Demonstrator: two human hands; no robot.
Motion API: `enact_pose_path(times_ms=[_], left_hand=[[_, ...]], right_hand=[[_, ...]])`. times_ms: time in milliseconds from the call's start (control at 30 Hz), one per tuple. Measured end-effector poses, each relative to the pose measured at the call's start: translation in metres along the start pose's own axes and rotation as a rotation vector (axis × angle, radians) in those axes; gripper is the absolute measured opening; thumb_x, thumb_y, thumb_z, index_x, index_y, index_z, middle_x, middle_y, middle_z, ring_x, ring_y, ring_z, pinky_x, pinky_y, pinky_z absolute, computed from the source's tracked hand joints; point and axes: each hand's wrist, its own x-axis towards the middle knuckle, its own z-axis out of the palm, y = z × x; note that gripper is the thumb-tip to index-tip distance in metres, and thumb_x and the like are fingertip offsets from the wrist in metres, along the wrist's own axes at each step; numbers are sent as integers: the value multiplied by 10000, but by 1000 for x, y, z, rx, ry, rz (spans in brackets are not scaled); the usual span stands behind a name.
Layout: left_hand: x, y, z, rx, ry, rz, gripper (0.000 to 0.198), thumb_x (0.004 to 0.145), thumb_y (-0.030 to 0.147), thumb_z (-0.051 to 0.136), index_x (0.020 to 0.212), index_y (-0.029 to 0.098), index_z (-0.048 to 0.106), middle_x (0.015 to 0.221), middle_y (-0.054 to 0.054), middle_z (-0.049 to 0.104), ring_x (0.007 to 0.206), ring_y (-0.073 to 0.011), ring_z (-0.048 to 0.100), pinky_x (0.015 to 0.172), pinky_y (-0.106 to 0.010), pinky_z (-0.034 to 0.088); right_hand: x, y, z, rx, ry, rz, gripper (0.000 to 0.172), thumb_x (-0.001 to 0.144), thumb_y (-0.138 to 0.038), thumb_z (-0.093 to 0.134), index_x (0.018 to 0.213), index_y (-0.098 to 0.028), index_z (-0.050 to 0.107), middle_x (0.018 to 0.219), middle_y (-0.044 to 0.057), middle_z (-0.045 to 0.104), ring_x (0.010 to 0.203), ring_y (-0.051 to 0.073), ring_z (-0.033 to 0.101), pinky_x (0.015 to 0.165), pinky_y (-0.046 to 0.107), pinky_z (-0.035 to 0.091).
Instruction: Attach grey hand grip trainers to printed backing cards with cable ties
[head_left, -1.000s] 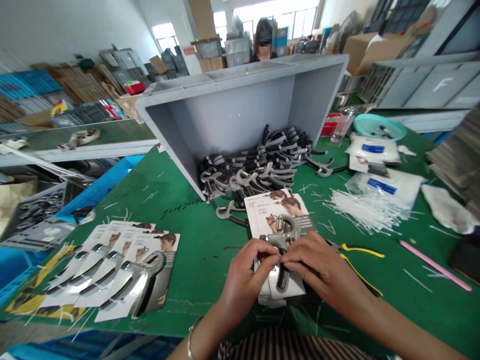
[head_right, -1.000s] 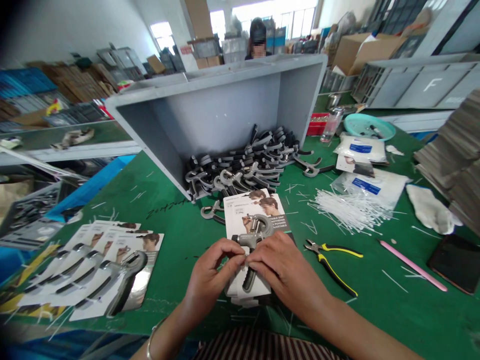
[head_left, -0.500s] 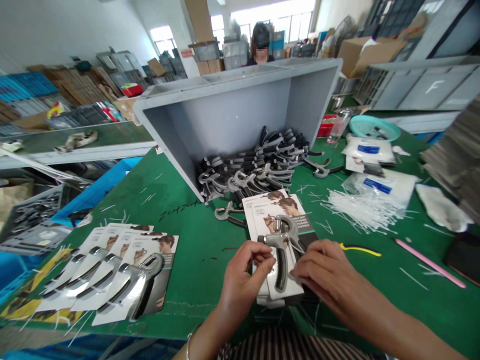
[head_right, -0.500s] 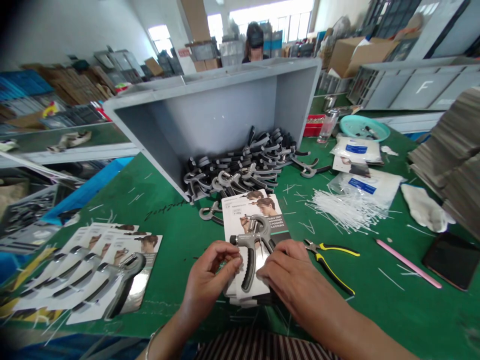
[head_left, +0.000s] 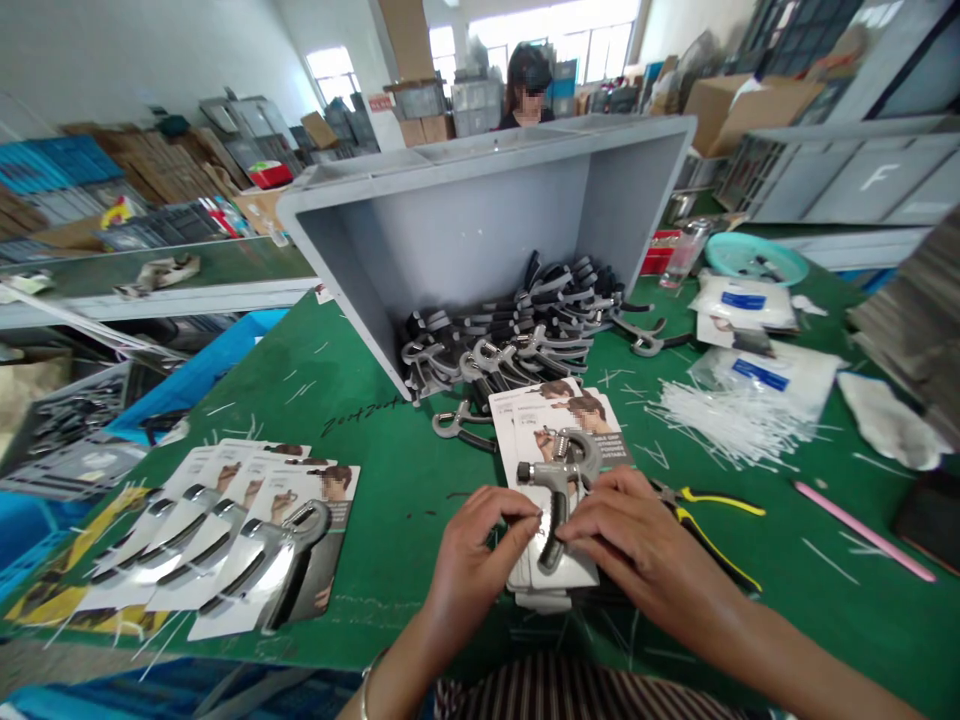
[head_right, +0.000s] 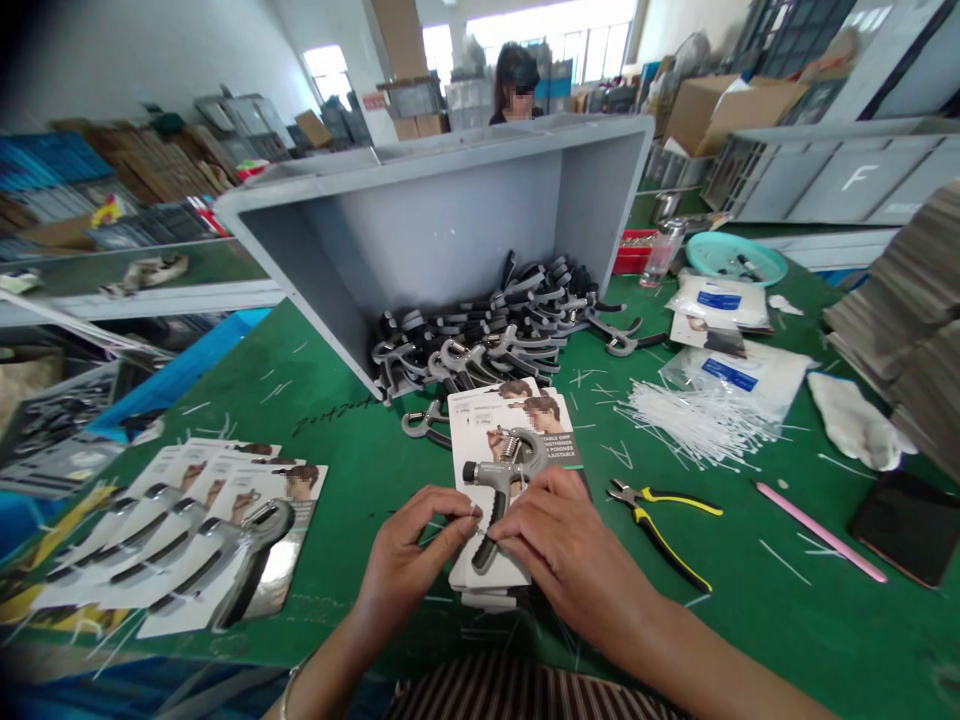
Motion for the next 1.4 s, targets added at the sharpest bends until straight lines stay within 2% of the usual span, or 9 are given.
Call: enact_pose_path(times_ms=[167, 333, 467, 633, 833, 933, 1067, 1233, 1400], left_hand=[[1, -1, 0, 9, 5, 18, 50, 913, 169, 631, 886, 194, 665, 880, -12, 700, 857, -151, 631, 810, -271, 462], [-6, 0, 0, -14, 16, 22, 43, 920, 184, 625, 914, 194, 667, 921, -26, 703, 897, -161, 631, 829, -286, 466], [-2, 2, 3, -13, 18, 49, 38, 905, 176, 646, 896, 190, 681, 898, -29, 698, 878, -162, 630, 821, -287, 468], [9, 5, 6, -23, 2, 117, 54, 894, 164, 658, 921, 178, 703, 870, -39, 678, 850, -156, 626, 781, -267, 484], [10, 11, 2, -37, 11, 51, 61, 889, 163, 666, 928, 185, 707, 870, -25, 685, 820, -136, 628, 761, -237, 483], [9, 13, 0, -65, 12, 42, 49, 887, 169, 668, 906, 187, 710, 859, -23, 685, 825, -140, 635, 769, -239, 485], [10, 14, -3, -70, 27, 15, 47, 892, 182, 661, 890, 187, 708, 868, -29, 686, 838, -148, 639, 780, -250, 488], [7, 11, -4, -36, -61, 67, 52, 890, 188, 662, 881, 181, 713, 844, -44, 696, 837, -169, 642, 781, -276, 494], [9, 11, -2, -19, -76, 78, 50, 891, 192, 662, 873, 179, 707, 838, -52, 698, 834, -176, 638, 781, -291, 492]], right_hand=[[15, -9, 10, -10, 24, -71, 138, 982, -233, 546, 984, -200, 680, 918, 49, 687, 928, 232, 515, 872, 401, 388], [2, -2, 3, 35, 26, 40, 103, 952, -182, 598, 1027, -230, 651, 938, 23, 672, 945, 224, 502, 855, 374, 378], [-12, 3, -2, 14, 30, 89, 57, 948, -193, 607, 959, -235, 645, 914, 23, 660, 966, 240, 489, 839, 377, 360], [-4, 0, 3, 48, 111, 80, 60, 946, -193, 615, 933, -237, 653, 870, 3, 677, 921, 224, 506, 829, 368, 358], [2, -3, 17, 2, 188, 139, 58, 933, -189, 626, 982, -213, 646, 897, 36, 649, 922, 237, 509, 802, 371, 363], [1, -5, 17, -37, 164, 109, 31, 930, -193, 626, 904, -208, 632, 856, 27, 648, 915, 244, 502, 805, 384, 346], [1, -5, 6, -11, 119, 106, 57, 948, -196, 602, 895, -214, 618, 855, 20, 644, 910, 233, 506, 811, 376, 359], [2, -3, -10, -55, 100, 110, 64, 964, -205, 576, 912, -216, 611, 871, 33, 642, 922, 240, 508, 819, 387, 367], [2, -3, -8, -75, 55, 59, 75, 964, -203, 573, 895, -210, 602, 855, 32, 652, 894, 236, 504, 812, 390, 361]])
